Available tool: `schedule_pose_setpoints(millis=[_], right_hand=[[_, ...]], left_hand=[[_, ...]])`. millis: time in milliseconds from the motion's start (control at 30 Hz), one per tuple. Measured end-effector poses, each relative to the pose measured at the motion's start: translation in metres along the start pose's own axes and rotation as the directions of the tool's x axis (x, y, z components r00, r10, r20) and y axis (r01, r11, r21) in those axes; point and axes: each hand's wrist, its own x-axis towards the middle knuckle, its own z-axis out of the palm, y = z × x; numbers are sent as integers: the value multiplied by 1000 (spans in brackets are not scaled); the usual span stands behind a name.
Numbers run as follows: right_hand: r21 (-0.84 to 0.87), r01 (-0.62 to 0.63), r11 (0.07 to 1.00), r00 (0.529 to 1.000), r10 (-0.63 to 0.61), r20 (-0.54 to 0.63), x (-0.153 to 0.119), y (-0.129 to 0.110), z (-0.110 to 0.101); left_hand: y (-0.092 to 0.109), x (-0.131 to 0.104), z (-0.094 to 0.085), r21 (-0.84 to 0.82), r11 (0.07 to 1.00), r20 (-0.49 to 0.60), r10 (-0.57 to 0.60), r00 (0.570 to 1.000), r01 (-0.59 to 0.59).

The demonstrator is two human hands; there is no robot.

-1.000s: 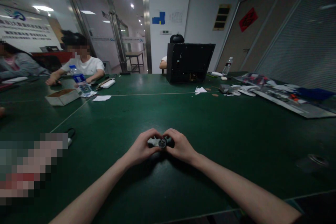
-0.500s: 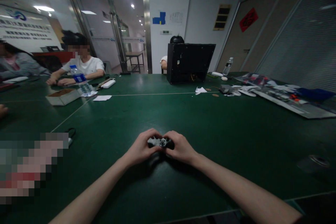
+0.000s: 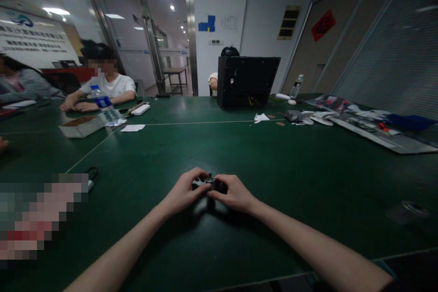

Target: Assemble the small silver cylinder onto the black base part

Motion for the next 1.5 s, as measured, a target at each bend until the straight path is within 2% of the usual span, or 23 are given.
schedule_pose_setpoints(millis=[233,467,700,900,1067,1500], right_hand=[[167,-99,981,995,92,46,1,5,0],[346,-148,926,988,122,95,4,5,-1],[439,-209,874,978,186,96,5,4,-2],[576,-301,761,951,286,118,5,1,-2],[585,-304,752,950,281,133,4,-2,-2],[547,-280,789,960,229,161,4,-1,-4]], left_hand=[[3,0,-2,-70,997,16,-13,1000,14],[2,-1,-4,-96,994,-8,55,998,-55],[-1,0,-5,-120,991,-3,60,998,-60],[2,-1,-4,-81,995,16,54,998,-52],[9,-2,-2,10,999,4,41,999,-41],[10,-2,-3,42,997,-27,62,998,-61]])
